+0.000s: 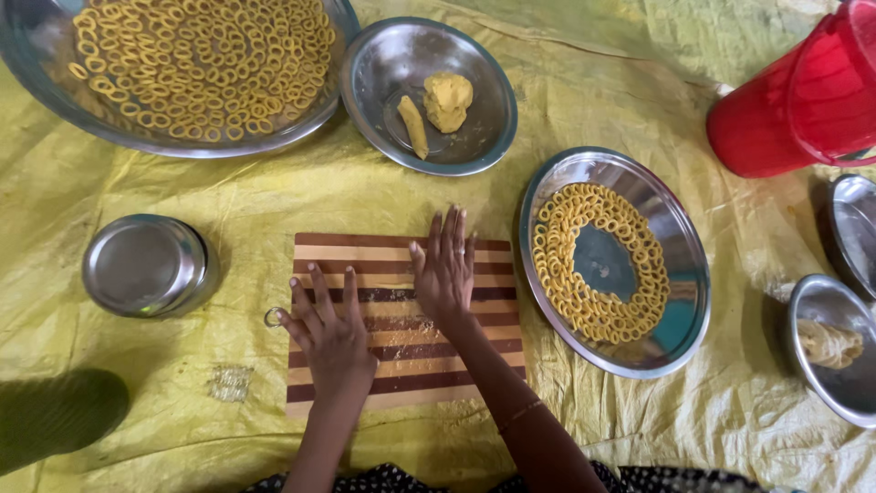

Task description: The person rolls small pieces of dough into thin strips on a wooden board, then joins the ends to form rings. The rings are placed into a metal tray. The process is repeated with additional dough pieces.

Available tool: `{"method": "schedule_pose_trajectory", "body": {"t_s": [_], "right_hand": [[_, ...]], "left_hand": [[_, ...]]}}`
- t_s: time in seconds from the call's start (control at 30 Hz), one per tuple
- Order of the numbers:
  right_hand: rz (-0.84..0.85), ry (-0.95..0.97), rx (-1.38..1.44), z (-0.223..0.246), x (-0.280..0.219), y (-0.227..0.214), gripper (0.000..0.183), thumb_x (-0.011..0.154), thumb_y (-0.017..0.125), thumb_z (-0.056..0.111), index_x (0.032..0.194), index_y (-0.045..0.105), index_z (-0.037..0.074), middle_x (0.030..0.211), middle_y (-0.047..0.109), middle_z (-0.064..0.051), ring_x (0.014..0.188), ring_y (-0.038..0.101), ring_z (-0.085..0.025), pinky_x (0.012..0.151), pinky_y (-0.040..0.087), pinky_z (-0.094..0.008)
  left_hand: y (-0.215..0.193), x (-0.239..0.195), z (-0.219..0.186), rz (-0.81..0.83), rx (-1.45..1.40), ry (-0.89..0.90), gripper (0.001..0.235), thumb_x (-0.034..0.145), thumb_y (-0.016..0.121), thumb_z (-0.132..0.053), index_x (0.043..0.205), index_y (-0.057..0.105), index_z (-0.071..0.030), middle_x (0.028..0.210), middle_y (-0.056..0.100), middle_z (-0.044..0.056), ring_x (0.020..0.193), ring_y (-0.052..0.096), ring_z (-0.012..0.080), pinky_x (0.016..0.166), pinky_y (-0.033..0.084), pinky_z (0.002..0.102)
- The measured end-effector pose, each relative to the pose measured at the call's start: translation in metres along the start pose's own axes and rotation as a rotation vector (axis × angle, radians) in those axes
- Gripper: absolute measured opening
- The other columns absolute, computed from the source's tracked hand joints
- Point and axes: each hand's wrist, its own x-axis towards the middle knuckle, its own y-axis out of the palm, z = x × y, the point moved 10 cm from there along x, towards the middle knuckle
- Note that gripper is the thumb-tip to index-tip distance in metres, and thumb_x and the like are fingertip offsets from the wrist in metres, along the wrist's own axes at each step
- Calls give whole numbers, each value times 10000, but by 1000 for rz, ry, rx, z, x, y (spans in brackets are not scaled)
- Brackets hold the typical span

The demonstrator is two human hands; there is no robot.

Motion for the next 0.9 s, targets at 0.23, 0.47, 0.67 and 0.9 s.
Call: {"method": "schedule_pose_trajectory", "body": {"t_s": [0.23, 0.47, 0.67, 0.9], "right_hand": [[25, -119, 79, 11, -77, -17, 767, 1059, 100, 511, 1623, 63, -7, 1714, -1, -187, 1579, -33, -315, 1262, -34, -487], [130, -230, 1, 11, -170, -33, 728, 1069, 135, 488, 1621, 75, 19, 1720, 79, -150, 1593, 25, -273, 1278, -28, -474], [205, -179, 57, 13, -222, -47, 696, 1067, 200, 441, 1615, 119, 19, 1719, 98, -158, 1589, 48, -293, 1257, -19, -477], [198, -121, 130, 53, -187, -22, 705, 1088, 211, 457, 1622, 104, 9, 1718, 59, -182, 1596, 1, -300, 1270, -26, -481]], "left_hand": [[-1, -9, 4, 154, 17, -91, 1134, 744, 707, 48, 1632, 50, -210, 1685, -172, 187, 1530, -218, 432, 1231, -118, 634], [-35, -13, -6, 149, -213, -77, 1159, 774, 816, -116, 1647, 58, -183, 1680, -163, 175, 1531, -174, 372, 1229, -117, 577], [-89, 46, 51, -143, -827, -108, 780, 842, 818, -153, 1472, 368, -61, 1519, 390, 179, 1421, 363, 308, 1207, 292, 435], [-42, 76, 92, -380, -1398, -188, 204, 972, 621, -13, 1175, 638, -17, 1165, 696, 79, 1111, 667, 159, 1038, 528, 303]]}}
